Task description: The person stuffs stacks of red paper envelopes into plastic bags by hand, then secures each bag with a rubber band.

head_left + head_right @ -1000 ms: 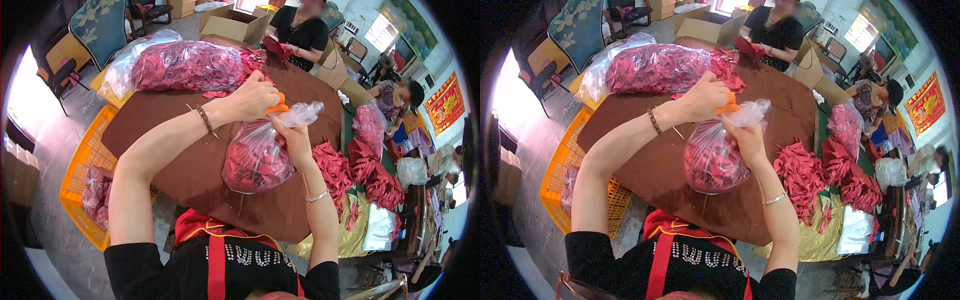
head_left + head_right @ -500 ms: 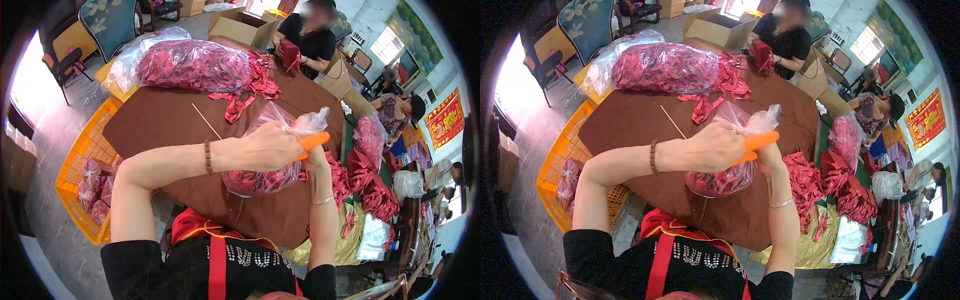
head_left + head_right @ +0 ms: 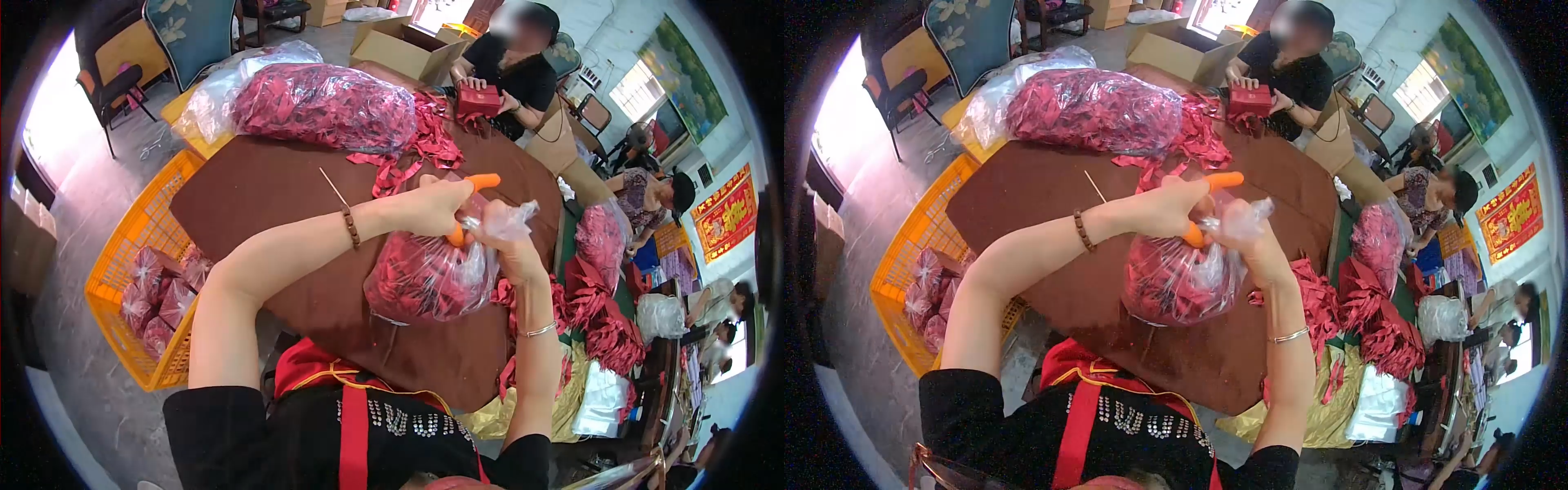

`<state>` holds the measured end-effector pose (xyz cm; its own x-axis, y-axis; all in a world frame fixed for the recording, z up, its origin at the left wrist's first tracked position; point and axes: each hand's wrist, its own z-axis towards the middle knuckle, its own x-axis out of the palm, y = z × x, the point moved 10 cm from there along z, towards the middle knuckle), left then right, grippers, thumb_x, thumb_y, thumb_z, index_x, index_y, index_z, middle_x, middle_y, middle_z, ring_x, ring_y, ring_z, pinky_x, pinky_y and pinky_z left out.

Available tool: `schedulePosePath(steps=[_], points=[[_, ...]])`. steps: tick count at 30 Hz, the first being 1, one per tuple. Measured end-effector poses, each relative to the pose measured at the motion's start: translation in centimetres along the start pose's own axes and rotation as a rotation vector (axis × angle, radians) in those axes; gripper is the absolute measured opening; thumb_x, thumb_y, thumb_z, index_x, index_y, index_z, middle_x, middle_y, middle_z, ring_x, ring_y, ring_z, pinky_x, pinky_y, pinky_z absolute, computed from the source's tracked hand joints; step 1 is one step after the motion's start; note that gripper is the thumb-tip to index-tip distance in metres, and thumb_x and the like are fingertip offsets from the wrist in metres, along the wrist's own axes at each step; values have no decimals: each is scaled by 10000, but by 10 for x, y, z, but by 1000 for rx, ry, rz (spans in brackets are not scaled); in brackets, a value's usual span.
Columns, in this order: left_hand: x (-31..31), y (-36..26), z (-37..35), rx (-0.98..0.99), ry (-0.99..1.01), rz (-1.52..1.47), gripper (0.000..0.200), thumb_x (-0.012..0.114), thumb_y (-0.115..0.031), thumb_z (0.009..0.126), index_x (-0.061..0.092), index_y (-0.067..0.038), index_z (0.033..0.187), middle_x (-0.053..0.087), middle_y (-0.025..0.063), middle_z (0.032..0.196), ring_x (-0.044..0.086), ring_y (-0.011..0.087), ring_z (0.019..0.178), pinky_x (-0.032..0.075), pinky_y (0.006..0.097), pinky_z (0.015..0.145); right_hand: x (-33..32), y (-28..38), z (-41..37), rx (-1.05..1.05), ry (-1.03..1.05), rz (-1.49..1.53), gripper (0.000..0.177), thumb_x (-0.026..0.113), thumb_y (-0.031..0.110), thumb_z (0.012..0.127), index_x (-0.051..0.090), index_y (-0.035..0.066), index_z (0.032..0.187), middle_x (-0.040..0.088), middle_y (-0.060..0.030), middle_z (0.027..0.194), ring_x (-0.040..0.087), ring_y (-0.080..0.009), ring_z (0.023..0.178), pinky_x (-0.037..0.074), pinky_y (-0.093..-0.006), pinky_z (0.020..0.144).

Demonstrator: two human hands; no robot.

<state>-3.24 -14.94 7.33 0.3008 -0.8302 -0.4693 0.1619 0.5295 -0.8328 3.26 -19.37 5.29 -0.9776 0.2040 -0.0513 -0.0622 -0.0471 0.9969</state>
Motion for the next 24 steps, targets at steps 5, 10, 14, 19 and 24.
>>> schedulePosePath(steps=[5,10,14,19,24], points=[[-6,7,-1,-53,-87,128,653,640,15,597,421,-26,1211,600,105,882,566,144,765,433,279,698,8,11,2,51,79,-104,218,659,26,691,461,91,756,467,36,705,477,-58,649,410,-212,589],[2,12,0,-75,-94,174,445,638,-74,638,550,-30,1072,572,92,884,525,186,859,376,316,787,3,18,4,-1,99,-198,214,657,20,699,462,92,749,465,45,682,470,-37,633,409,-200,586],[-5,-2,-9,-97,-177,409,382,648,-201,672,574,-95,1031,500,97,1083,346,225,1101,187,404,914,6,19,1,-3,97,-160,181,654,35,715,483,82,749,488,42,694,484,-44,639,427,-207,588],[-2,17,-5,-15,-213,425,307,649,-230,671,592,-107,947,485,38,1108,316,222,1130,165,418,921,6,17,2,-48,121,-174,217,683,49,704,467,75,715,460,46,674,449,-36,597,389,-192,556],[-1,10,-2,-35,-219,432,290,660,-233,635,597,-103,887,507,-8,1082,320,204,1129,180,437,916,7,36,-3,-132,105,-576,200,652,9,702,471,31,621,475,37,624,454,-27,608,379,-189,536]])
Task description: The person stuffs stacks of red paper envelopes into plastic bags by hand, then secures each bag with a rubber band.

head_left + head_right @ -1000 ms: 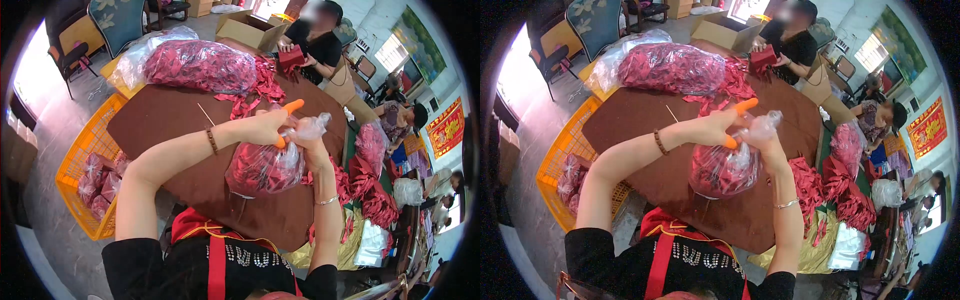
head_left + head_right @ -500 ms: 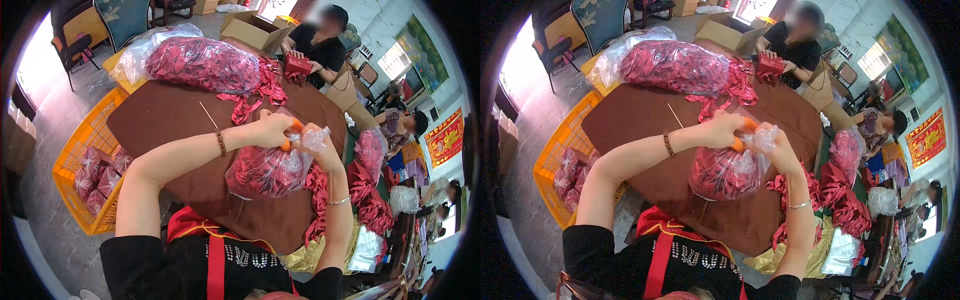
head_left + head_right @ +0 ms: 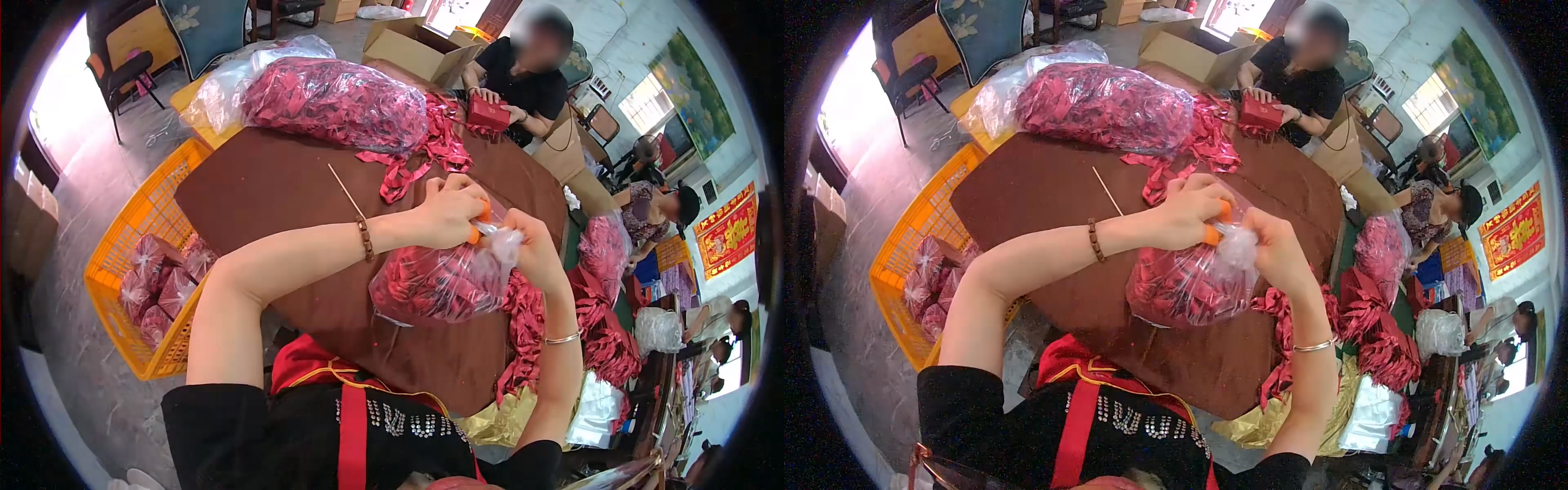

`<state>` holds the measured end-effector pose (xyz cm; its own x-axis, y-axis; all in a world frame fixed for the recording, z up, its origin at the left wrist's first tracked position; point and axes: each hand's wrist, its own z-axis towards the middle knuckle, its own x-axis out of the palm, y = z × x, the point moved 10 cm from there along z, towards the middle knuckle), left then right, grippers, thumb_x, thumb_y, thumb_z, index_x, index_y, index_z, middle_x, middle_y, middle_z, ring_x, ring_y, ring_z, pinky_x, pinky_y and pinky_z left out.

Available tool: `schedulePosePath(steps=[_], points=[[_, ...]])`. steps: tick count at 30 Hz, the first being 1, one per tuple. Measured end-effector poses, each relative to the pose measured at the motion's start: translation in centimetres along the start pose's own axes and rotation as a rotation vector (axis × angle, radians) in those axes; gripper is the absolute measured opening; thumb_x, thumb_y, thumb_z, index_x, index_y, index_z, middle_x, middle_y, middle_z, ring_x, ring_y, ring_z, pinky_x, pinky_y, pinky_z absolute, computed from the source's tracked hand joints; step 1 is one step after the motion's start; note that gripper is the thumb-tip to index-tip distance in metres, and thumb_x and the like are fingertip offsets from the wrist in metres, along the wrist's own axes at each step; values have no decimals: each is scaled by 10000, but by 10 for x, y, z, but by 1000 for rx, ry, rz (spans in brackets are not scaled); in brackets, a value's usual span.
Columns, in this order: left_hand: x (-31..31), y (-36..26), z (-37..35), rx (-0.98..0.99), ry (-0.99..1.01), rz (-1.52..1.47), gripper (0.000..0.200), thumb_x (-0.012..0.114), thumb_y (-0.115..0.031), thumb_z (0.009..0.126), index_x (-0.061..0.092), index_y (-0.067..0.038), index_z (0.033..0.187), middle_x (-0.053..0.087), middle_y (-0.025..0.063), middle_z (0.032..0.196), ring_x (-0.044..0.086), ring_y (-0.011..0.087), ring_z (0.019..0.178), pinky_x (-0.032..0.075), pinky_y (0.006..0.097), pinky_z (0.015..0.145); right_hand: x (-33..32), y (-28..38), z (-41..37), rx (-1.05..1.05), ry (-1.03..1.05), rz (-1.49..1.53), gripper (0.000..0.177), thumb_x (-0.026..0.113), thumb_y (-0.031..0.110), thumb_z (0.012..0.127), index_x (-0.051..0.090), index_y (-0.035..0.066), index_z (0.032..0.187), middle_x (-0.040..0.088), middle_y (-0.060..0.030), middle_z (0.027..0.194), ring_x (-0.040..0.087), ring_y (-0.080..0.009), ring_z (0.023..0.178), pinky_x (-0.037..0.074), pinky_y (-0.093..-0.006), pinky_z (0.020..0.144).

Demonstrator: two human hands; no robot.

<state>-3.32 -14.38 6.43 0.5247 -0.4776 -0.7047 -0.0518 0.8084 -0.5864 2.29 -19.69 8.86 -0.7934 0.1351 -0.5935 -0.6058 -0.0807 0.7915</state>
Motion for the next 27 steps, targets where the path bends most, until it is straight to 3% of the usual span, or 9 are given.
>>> schedulePosePath(steps=[4,9,12,16,18,20,23,26,27], points=[[0,-2,0,-8,40,-34,312,670,-239,618,591,-100,886,511,-12,1078,321,199,1130,179,437,918,-4,18,-7,-39,-31,-263,158,636,6,687,487,17,637,522,-10,639,510,-80,605,427,-224,593],[9,2,3,-24,115,-73,355,668,-253,629,586,-94,936,489,28,1121,316,208,1139,192,433,928,6,61,-30,-697,-339,-758,147,630,8,621,495,15,679,605,-109,766,607,-242,740,441,-421,858],[3,-7,-5,-81,206,-156,390,625,-276,689,569,-99,1031,418,94,1219,281,222,1189,183,449,965,11,59,-40,-824,-421,-785,141,620,-3,620,492,19,676,609,-116,843,607,-238,792,417,-483,880],[13,7,-3,-54,263,-246,417,549,-332,781,533,-97,1125,337,138,1290,256,239,1225,153,452,1004,6,45,-49,-825,-536,-669,124,598,-13,643,483,8,686,580,-156,957,578,-285,894,364,-519,920],[7,8,0,-194,252,-525,417,463,-349,851,506,-88,1173,331,128,1302,273,245,1227,167,398,1021,6,45,-49,-822,-532,-680,132,603,-12,638,484,9,691,573,-160,975,567,-286,919,342,-518,938],[5,6,5,-284,256,-374,382,445,-305,878,511,-59,1162,323,115,1312,320,216,1199,239,327,995,6,44,-51,-818,-530,-702,140,608,-11,633,485,11,696,566,-165,994,557,-288,944,321,-517,956],[1,8,18,-239,85,-1063,439,509,-251,849,430,-63,1238,424,89,1260,382,165,1158,305,297,945,3,41,-53,-808,-577,-710,146,614,-7,627,489,19,699,556,-167,1013,541,-294,976,298,-507,974],[-8,37,22,-380,-119,-660,500,470,-304,862,350,-81,1293,431,104,1259,387,187,1164,297,311,946,4,46,-55,-818,-590,-731,158,625,8,614,499,22,708,558,-152,1002,546,-305,951,332,-474,958],[-8,26,23,-307,31,-230,514,420,-358,867,330,-96,1300,377,123,1296,357,218,1192,280,334,958,4,49,-56,-826,-625,-759,133,611,25,617,509,30,702,573,-132,969,556,-277,900,385,-443,877]])
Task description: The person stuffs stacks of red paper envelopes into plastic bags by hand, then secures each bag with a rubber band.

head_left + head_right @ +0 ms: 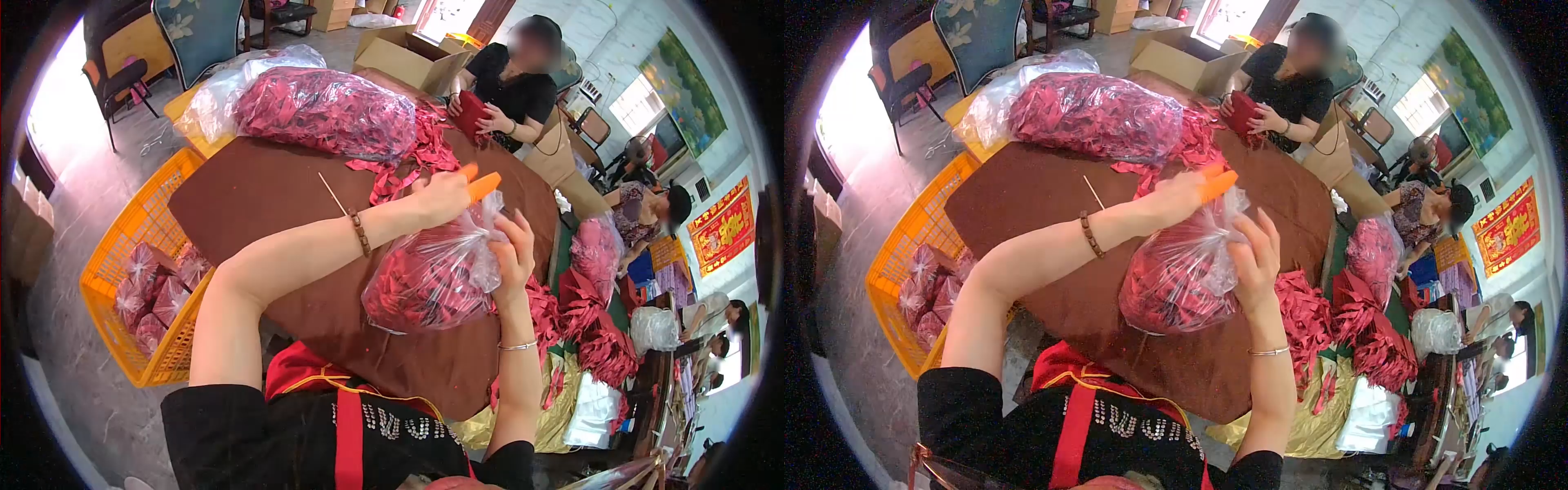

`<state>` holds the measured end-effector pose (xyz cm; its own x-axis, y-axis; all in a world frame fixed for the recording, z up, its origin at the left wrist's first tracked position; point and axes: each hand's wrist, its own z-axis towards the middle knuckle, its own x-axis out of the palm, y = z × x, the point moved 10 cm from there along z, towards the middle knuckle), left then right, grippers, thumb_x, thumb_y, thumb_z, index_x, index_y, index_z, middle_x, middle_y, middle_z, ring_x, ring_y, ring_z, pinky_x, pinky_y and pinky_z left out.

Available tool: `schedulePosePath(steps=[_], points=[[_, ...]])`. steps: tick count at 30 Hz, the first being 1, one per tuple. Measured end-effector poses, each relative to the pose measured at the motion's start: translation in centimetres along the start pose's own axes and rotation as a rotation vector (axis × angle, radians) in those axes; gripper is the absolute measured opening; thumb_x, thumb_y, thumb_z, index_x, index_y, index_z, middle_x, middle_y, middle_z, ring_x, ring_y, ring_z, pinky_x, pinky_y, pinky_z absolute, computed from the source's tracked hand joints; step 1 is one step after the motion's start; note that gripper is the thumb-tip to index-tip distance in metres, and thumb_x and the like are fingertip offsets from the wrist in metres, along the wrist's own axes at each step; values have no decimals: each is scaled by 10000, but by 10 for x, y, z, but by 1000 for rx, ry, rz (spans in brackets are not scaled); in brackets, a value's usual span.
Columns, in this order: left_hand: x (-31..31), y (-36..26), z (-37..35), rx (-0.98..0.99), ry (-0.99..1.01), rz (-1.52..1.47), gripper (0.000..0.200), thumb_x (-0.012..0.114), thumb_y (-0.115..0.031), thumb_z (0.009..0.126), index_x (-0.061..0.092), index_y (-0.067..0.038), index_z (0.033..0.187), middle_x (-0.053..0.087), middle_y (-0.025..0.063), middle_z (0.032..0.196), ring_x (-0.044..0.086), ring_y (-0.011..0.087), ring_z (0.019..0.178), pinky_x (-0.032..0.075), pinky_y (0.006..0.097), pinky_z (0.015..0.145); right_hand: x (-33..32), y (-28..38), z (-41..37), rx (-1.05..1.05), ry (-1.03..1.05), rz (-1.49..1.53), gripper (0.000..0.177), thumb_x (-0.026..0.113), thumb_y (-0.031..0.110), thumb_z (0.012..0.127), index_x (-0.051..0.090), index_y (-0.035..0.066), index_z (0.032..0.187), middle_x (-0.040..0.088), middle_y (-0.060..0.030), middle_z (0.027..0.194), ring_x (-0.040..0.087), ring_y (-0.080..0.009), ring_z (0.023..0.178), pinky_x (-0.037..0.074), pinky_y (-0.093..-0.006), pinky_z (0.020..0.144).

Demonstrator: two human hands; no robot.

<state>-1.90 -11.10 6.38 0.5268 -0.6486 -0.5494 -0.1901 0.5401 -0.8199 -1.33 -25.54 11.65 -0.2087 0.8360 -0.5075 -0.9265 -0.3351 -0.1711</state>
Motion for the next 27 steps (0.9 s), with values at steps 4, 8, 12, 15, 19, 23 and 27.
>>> schedulePosePath(steps=[4,8,12,15,19,23,27], points=[[7,-25,-11,264,-134,712,461,441,-392,839,431,-99,1195,496,160,1137,453,292,1087,328,373,909,-2,5,2,-29,4,-136,130,599,76,604,549,55,722,595,-77,887,561,-211,754,410,-329,654],[-10,-40,-7,188,-76,-373,284,543,-139,815,450,-44,1066,590,93,879,578,164,820,449,275,705,-1,2,-1,-21,-24,-124,219,642,89,519,550,80,717,591,-64,848,496,-221,678,393,-310,586],[2,-53,-8,329,28,-859,332,475,-42,842,376,-57,1159,576,92,843,573,151,821,459,267,728,-1,-2,-2,19,-32,-101,174,623,92,550,558,74,711,585,-47,812,526,-194,679,383,-301,603],[7,-56,-10,309,116,-1189,379,453,-30,847,340,-86,1204,563,78,806,573,155,791,469,281,700,1,-2,4,51,-12,-70,218,649,64,516,558,68,713,570,-53,774,513,-211,677,404,-307,595],[11,-34,-1,26,-61,-1340,411,435,-23,846,315,-108,1229,542,65,762,554,140,709,473,278,641,13,-13,4,137,75,88,248,647,33,537,585,34,777,534,-59,748,524,-224,694,421,-296,593],[8,-23,5,-102,-145,-1119,410,417,-18,844,318,-111,1230,515,52,729,490,107,585,428,240,519,19,-4,14,79,163,213,283,642,14,550,600,18,830,510,-64,756,527,-232,702,433,-295,589],[7,-26,7,-100,-91,-1129,406,399,-16,831,330,-111,1220,492,41,699,430,94,507,362,227,448,22,-14,8,243,176,422,153,581,7,670,592,7,822,498,-54,812,518,-171,749,418,-262,652]])
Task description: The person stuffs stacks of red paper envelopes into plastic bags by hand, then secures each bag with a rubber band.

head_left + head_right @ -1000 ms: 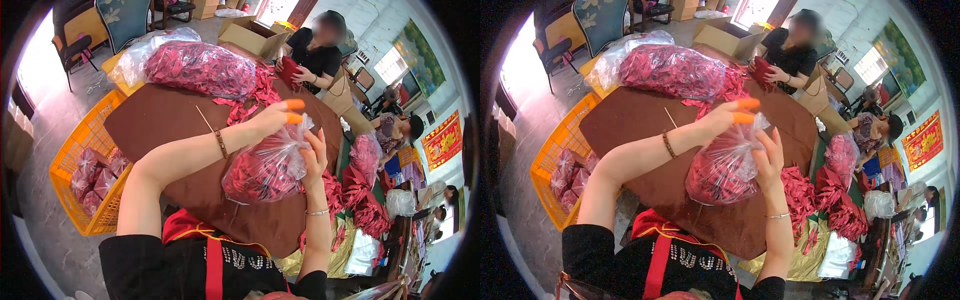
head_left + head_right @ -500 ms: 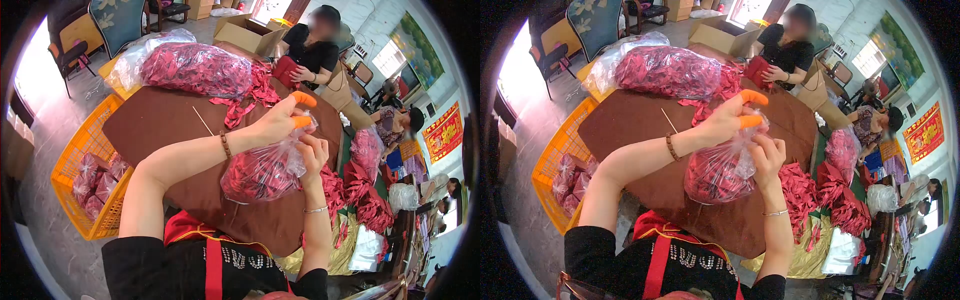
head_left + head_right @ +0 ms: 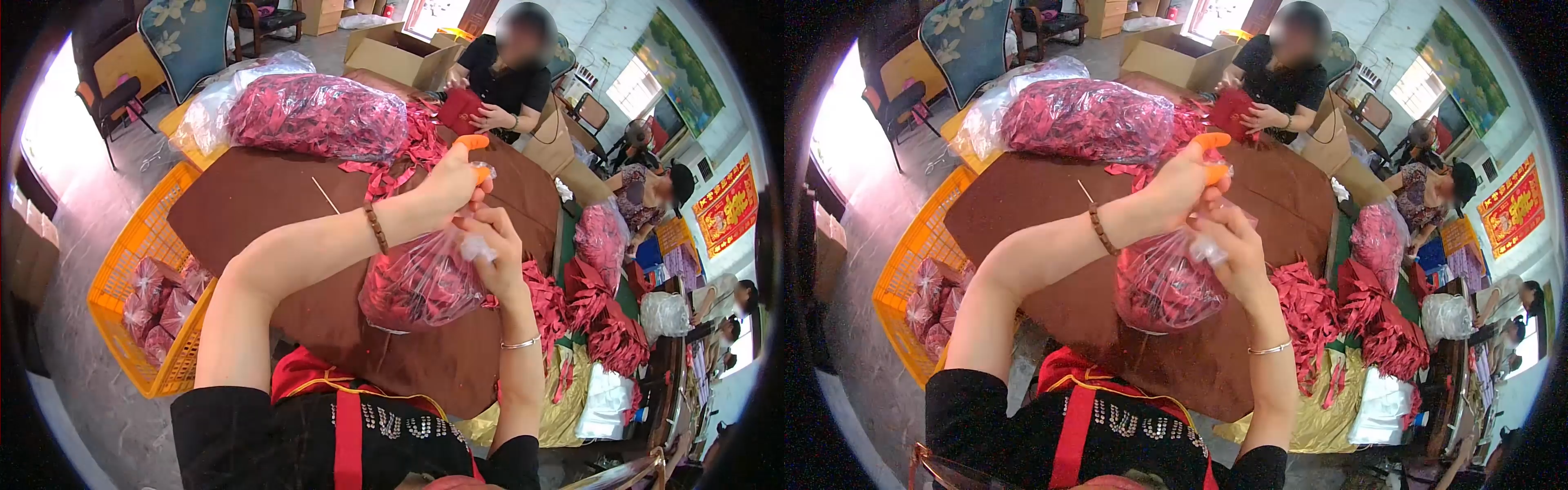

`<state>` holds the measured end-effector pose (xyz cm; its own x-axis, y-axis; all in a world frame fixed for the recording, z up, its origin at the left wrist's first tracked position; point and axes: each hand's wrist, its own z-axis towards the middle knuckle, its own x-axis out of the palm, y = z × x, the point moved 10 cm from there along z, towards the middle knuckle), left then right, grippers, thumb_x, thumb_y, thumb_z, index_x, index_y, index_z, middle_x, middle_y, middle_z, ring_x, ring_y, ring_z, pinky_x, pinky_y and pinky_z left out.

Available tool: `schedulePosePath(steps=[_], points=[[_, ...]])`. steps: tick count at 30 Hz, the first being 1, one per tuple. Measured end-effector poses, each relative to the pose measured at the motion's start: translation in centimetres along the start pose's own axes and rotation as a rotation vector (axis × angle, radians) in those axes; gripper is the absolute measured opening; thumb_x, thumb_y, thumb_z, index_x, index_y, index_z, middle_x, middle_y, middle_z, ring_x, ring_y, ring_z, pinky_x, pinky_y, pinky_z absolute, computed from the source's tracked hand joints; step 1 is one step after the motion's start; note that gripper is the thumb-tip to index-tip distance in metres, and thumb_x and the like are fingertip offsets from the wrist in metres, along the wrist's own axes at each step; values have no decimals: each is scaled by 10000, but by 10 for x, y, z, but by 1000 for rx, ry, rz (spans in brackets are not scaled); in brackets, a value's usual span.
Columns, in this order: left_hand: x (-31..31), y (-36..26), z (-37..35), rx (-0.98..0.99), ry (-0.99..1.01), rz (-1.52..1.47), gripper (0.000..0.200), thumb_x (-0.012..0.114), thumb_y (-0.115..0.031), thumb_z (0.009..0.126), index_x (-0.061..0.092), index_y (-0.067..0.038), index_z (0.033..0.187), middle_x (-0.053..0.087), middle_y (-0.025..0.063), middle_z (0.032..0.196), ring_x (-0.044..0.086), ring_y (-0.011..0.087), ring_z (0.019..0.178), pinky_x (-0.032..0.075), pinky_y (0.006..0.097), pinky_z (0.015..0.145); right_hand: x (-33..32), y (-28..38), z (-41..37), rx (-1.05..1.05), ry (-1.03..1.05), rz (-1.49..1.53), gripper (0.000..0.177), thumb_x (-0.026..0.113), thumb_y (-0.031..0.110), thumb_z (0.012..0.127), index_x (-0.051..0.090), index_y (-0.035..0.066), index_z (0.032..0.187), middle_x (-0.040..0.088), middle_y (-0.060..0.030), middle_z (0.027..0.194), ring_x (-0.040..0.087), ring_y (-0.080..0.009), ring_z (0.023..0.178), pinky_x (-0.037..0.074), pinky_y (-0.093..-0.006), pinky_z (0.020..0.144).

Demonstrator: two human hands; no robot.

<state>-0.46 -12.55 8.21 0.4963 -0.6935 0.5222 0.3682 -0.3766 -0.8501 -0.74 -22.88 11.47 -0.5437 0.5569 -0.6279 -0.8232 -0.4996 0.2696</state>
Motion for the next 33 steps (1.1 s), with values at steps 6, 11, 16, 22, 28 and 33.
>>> schedulePosePath(steps=[6,11,16,22,28,33], points=[[31,-4,-15,-157,225,51,408,374,-6,774,367,-82,1175,401,21,591,335,93,461,353,256,457,1,-28,-24,355,-164,539,315,338,218,934,517,20,767,459,-15,854,453,-80,754,382,-227,691],[31,-3,-6,-175,268,176,398,363,-10,757,390,-56,1152,357,8,554,304,93,445,335,258,464,5,-43,-51,557,-136,528,309,391,323,904,504,51,811,440,-41,878,387,-120,836,334,-265,742],[1,0,-12,-264,210,65,416,379,-20,739,390,-42,1154,344,15,524,281,101,399,266,262,386,-8,-7,-28,407,-132,100,319,454,355,855,502,63,736,385,-39,892,318,-198,901,233,-341,848],[-51,15,-30,-314,71,-66,356,352,-34,759,423,-78,1106,291,-12,486,226,104,365,213,262,367,10,-10,-82,447,-63,112,286,511,345,819,461,74,740,375,-44,882,309,-193,895,239,-335,824],[-69,28,-40,-288,96,-261,359,378,-26,766,462,-101,1107,296,-20,491,230,89,373,229,252,407,32,-19,-124,678,-261,718,337,473,341,870,352,51,992,424,-23,739,405,-77,613,331,-195,596],[-63,21,-36,-260,130,-224,366,396,-36,770,466,-94,1124,299,-25,489,244,81,374,240,247,415,22,-17,-114,661,-259,633,304,446,320,880,421,34,980,455,-33,730,421,-115,651,344,-240,672]])
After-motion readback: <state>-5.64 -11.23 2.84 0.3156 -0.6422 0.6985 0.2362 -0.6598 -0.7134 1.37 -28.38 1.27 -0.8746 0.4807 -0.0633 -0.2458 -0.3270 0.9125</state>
